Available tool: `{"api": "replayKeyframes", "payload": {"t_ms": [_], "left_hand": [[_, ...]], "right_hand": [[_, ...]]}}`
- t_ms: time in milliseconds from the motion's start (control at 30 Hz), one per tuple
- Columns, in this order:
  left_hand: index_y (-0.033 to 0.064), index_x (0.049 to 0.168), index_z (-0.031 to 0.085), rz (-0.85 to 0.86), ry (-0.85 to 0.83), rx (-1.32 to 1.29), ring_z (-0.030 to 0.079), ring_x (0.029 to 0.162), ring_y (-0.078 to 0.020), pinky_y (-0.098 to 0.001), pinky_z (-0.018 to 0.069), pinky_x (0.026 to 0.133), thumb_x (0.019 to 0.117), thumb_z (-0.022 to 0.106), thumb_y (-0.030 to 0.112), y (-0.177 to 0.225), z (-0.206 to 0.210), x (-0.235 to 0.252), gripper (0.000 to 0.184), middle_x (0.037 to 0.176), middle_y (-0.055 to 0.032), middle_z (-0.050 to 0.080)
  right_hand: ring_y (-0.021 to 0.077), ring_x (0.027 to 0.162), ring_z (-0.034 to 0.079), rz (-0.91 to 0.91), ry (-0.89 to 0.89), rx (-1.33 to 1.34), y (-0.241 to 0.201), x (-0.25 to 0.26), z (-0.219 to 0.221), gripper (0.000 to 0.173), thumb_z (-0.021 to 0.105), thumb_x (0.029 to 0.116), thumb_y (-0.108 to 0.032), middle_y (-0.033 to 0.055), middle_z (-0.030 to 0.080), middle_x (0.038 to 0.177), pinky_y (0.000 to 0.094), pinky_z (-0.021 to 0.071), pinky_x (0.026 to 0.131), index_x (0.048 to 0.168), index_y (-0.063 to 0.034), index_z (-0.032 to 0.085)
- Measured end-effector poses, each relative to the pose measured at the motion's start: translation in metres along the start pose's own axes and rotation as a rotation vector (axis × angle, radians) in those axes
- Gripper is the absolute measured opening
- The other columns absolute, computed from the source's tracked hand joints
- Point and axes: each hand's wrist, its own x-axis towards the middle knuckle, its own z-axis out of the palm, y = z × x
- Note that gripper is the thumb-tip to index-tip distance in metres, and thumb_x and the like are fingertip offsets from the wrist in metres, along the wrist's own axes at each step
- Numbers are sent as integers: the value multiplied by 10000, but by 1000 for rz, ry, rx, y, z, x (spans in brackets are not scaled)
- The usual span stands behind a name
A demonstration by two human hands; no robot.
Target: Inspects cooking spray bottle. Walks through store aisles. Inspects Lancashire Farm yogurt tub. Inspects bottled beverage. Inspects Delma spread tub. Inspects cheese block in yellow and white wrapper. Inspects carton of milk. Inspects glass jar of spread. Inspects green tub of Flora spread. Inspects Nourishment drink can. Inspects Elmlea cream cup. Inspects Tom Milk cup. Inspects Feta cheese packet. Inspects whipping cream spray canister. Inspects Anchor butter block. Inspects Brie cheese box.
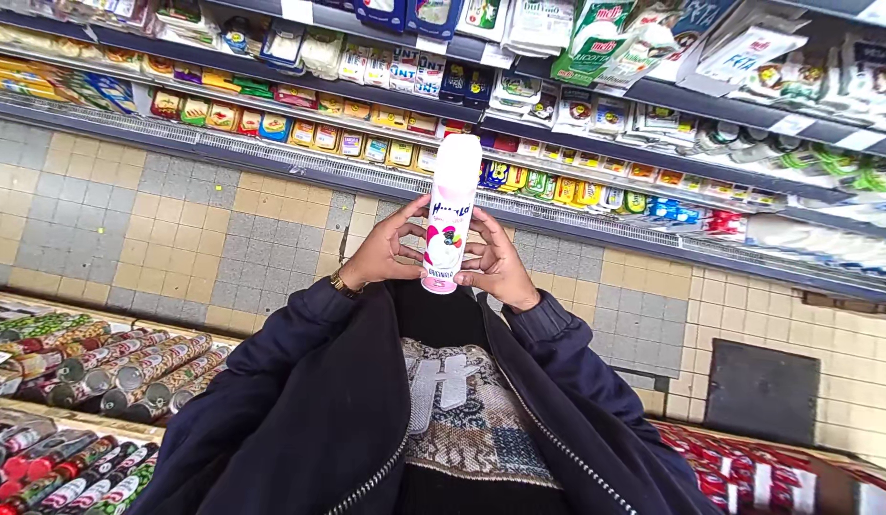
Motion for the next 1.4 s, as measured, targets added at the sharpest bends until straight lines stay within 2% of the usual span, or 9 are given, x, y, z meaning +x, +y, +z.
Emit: {"api": "replayKeyframes", "payload": {"t_ms": [400,533,800,967,1167,1267,1400], "left_hand": [[83,1598,299,17,-22,-8,618,1211,-399,-548,633,858,694,869,-40,0,0,3,1076,1476,-230,471],[86,1597,301,15,-28,-4,614,1217,-395,-547,634,851,698,881,-16,2,0,6,1075,1479,-225,469],[72,1589,302,10,-44,-1,622,1207,-383,-529,635,851,694,878,-22,4,-3,13,1069,1479,-222,472],[88,1589,302,14,-47,7,620,1214,-380,-540,635,850,695,884,-15,4,-6,19,1072,1428,-207,522],[55,1590,269,20,-62,25,615,1222,-383,-541,635,847,708,874,3,4,-8,31,1071,1419,-216,527],[22,1593,235,23,-73,45,620,1220,-382,-520,634,861,716,867,3,8,-8,43,1081,1418,-223,541],[1,1602,173,23,-54,52,642,1199,-370,-514,637,863,758,848,30,20,0,63,1080,1385,-218,568]], "right_hand": [[379,1107,690,-4,12,-6,-4,-2,2,1013,826,764,52,205,409,1535,507,654,838,1584,-84,247],[388,1102,691,-24,19,-6,-3,-3,0,990,827,760,57,203,417,1528,517,655,830,1568,-90,275],[399,1149,668,-25,22,-2,-4,2,-3,964,831,777,30,195,418,1527,532,650,839,1559,-88,280],[396,1170,659,-20,35,-9,-5,6,-6,978,834,773,31,193,414,1531,533,649,845,1566,-86,274],[397,1206,638,-43,25,-6,-8,12,-15,968,837,779,14,191,420,1534,539,643,857,1561,-76,274],[394,1209,634,-57,13,-16,-13,19,-24,1005,844,761,25,193,427,1515,532,650,839,1561,-40,240],[381,1206,639,-78,15,-42,-24,30,-37,1013,837,756,51,167,410,1538,529,651,834,1574,-72,254]]}}
